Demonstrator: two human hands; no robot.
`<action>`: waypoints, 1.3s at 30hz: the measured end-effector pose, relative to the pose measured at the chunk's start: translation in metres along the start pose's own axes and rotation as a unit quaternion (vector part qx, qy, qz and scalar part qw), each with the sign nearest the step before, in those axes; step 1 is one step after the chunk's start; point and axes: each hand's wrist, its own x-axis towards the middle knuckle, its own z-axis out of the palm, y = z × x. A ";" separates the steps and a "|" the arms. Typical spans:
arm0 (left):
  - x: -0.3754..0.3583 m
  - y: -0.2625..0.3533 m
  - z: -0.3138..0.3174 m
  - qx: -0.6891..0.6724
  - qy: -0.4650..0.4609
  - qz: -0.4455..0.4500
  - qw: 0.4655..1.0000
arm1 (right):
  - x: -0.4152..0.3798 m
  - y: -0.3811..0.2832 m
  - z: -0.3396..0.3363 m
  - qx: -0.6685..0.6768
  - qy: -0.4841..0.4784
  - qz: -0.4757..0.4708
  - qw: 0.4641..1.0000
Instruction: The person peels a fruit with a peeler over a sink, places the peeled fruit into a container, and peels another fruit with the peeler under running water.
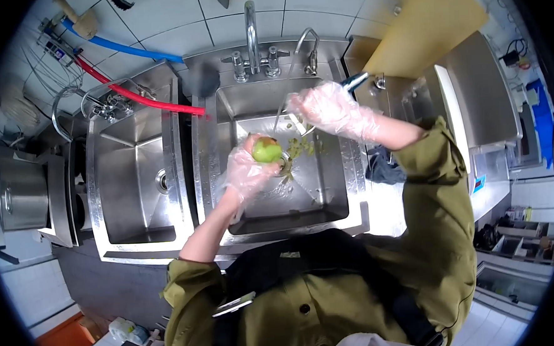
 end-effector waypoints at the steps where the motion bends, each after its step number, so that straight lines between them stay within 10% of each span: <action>1: 0.009 -0.013 -0.001 0.029 0.007 0.002 1.000 | 0.005 -0.014 -0.019 0.030 -0.007 -0.003 1.000; 6: 0.007 -0.011 0.007 0.092 -0.002 0.029 0.995 | 0.005 -0.011 -0.005 0.017 0.081 -0.091 0.992; 9: 0.003 -0.015 -0.002 0.171 0.040 0.128 0.976 | -0.013 0.011 0.022 0.033 -0.104 0.032 0.994; 13: 0.018 -0.034 0.013 0.046 0.140 0.111 0.983 | -0.030 -0.044 0.076 0.358 -0.054 0.195 0.912; 17: 0.016 -0.035 0.010 -0.135 -0.055 -0.010 0.989 | -0.031 -0.077 0.115 0.618 -0.028 0.255 0.744; 20: 0.004 -0.017 0.018 -0.257 -0.074 -0.075 0.961 | -0.036 -0.071 0.105 0.456 0.094 0.171 0.868; 24: 0.014 -0.018 0.010 -0.082 -0.044 -0.025 0.995 | -0.041 -0.042 0.051 0.204 0.102 0.026 0.973; 28: 0.011 -0.002 0.013 -0.012 -0.029 -0.016 0.999 | -0.048 -0.034 0.028 0.189 0.102 0.027 0.976; 33: -0.005 -0.004 0.015 -0.374 -0.179 -0.211 0.885 | -0.047 -0.047 0.040 0.262 0.109 0.066 0.957; 39: -0.006 -0.031 0.038 -0.499 -0.113 -0.105 0.853 | -0.048 -0.051 0.039 0.283 0.106 0.086 0.949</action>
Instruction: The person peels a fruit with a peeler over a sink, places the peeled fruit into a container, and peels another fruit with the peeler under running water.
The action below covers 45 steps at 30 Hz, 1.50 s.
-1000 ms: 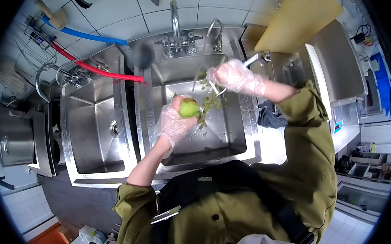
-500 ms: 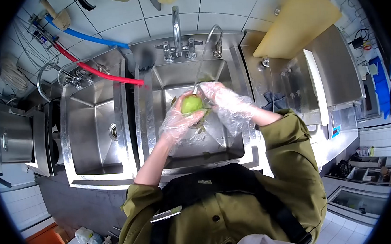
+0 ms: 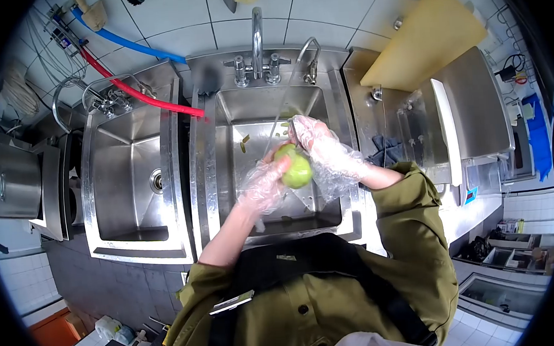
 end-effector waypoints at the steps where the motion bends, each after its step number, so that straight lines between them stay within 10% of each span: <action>1: 0.002 -0.004 0.001 -0.057 0.010 -0.013 0.998 | -0.001 0.000 0.003 0.003 0.000 0.009 1.000; 6: 0.022 -0.022 -0.005 -0.200 0.216 -0.067 0.953 | 0.008 0.022 0.019 -0.009 -0.017 0.096 0.995; 16: 0.012 0.021 -0.033 0.406 0.150 0.049 0.900 | 0.085 0.049 0.008 0.069 -0.172 0.276 0.943; 26: -0.004 0.035 -0.025 0.460 0.097 0.019 0.882 | 0.059 -0.013 -0.030 -0.199 -0.084 -0.194 0.957; 32: -0.024 0.047 0.003 0.509 0.104 0.012 0.854 | 0.053 0.017 -0.040 -0.204 -0.137 -0.081 0.966; 35: -0.023 0.050 -0.004 0.440 0.061 -0.009 0.896 | 0.052 -0.015 -0.038 -0.125 0.103 -0.240 0.957; 41: -0.031 0.057 -0.001 0.165 -0.113 -0.064 0.978 | 0.056 -0.003 -0.064 -0.083 -0.168 -0.023 0.982; 44: -0.025 0.047 -0.015 0.076 -0.103 -0.056 0.990 | 0.022 -0.008 -0.038 0.033 -0.107 -0.102 0.988; 45: -0.019 0.044 -0.024 0.081 -0.094 -0.077 0.989 | 0.020 -0.010 -0.035 -0.179 -0.095 -0.198 0.959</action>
